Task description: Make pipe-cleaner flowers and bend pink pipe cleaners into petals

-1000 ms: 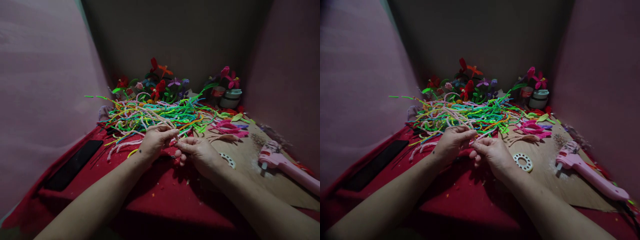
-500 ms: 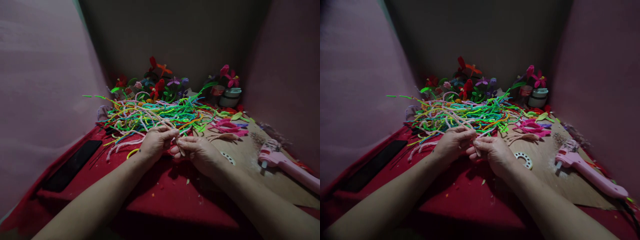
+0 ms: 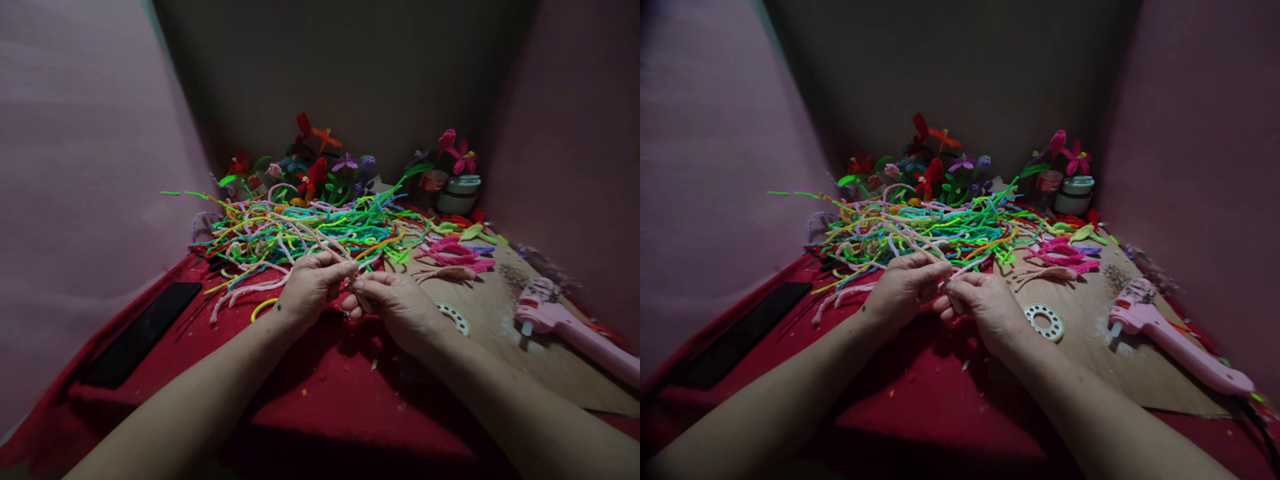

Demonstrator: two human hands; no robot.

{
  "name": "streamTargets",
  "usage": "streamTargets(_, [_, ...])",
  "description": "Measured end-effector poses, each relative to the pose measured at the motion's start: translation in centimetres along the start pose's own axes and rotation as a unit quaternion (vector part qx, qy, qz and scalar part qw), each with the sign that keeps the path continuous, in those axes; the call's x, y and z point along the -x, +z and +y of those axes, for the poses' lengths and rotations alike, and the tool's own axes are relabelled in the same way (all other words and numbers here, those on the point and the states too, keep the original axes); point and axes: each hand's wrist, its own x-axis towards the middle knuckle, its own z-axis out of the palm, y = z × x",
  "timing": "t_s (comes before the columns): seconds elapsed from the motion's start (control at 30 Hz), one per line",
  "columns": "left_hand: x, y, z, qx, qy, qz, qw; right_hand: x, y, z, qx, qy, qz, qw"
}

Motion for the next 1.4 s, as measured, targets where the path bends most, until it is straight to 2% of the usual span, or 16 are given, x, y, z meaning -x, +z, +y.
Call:
streamTargets(0.33, [0.1,0.2,0.0,-0.036,0.003,0.017,0.999,-0.1,-0.1,-0.1,0.009,-0.006,0.019,1.000])
streamTargets(0.43, [0.1,0.0,0.4,-0.121,0.032,0.012,0.992,-0.2,-0.2,-0.1,0.010,0.004,0.027,1.000])
streamTargets(0.53, [-0.1,-0.6,0.9,-0.227,0.097,-0.045,0.968,-0.3,-0.4,-0.2,0.012,0.005,0.029,0.999])
streamTargets(0.67, [-0.1,-1.1,1.1,-0.307,0.258,-0.116,0.909,-0.5,-0.8,-0.3,0.009,-0.004,0.010,1.000])
streamTargets(0.8, [0.0,-1.4,1.3,-0.433,0.422,-0.079,0.793,-0.5,-1.1,-0.5,0.013,-0.008,-0.030,0.999])
streamTargets(0.9, [0.1,-1.8,1.7,-0.506,0.468,-0.078,0.720,-0.3,-1.2,-0.7,0.041,0.001,-0.054,0.998])
streamTargets(1.0, [0.3,-2.0,2.0,-0.546,0.450,-0.126,0.695,-0.1,-1.0,-0.9,0.101,-0.003,-0.057,0.993])
streamTargets(1.03, [0.4,-2.0,2.1,-0.549,0.428,-0.142,0.704,0.0,-0.9,-0.9,0.136,-0.014,-0.051,0.989])
streamTargets(1.07, [0.5,-2.0,2.2,-0.541,0.393,-0.151,0.728,0.1,-0.8,-0.8,0.183,-0.037,-0.041,0.982])
streamTargets(1.13, [0.7,-1.8,2.2,-0.495,0.270,-0.149,0.813,0.4,-0.6,-0.6,0.310,-0.129,-0.006,0.942])
streamTargets(1.17, [0.7,-1.6,2.2,-0.446,0.189,-0.145,0.863,0.6,-0.5,-0.4,0.381,-0.194,0.015,0.904])
streamTargets(1.23, [0.6,-1.4,2.0,-0.290,0.019,-0.154,0.944,1.1,-0.3,-0.2,0.498,-0.328,0.052,0.801])
streamTargets(1.3, [0.5,-1.2,1.7,-0.096,-0.112,-0.175,0.974,1.5,-0.2,0.0,0.558,-0.420,0.073,0.712])
streamTargets(1.33, [0.4,-1.1,1.5,-0.015,-0.149,-0.180,0.972,1.6,-0.1,0.0,0.569,-0.446,0.080,0.686])
streamTargets(1.37, [0.3,-1.1,1.4,0.041,-0.166,-0.178,0.969,1.7,-0.1,0.0,0.567,-0.461,0.089,0.677])
streamTargets(1.4, [0.3,-1.1,1.3,0.064,-0.164,-0.170,0.970,1.8,-0.1,0.0,0.554,-0.462,0.097,0.685])
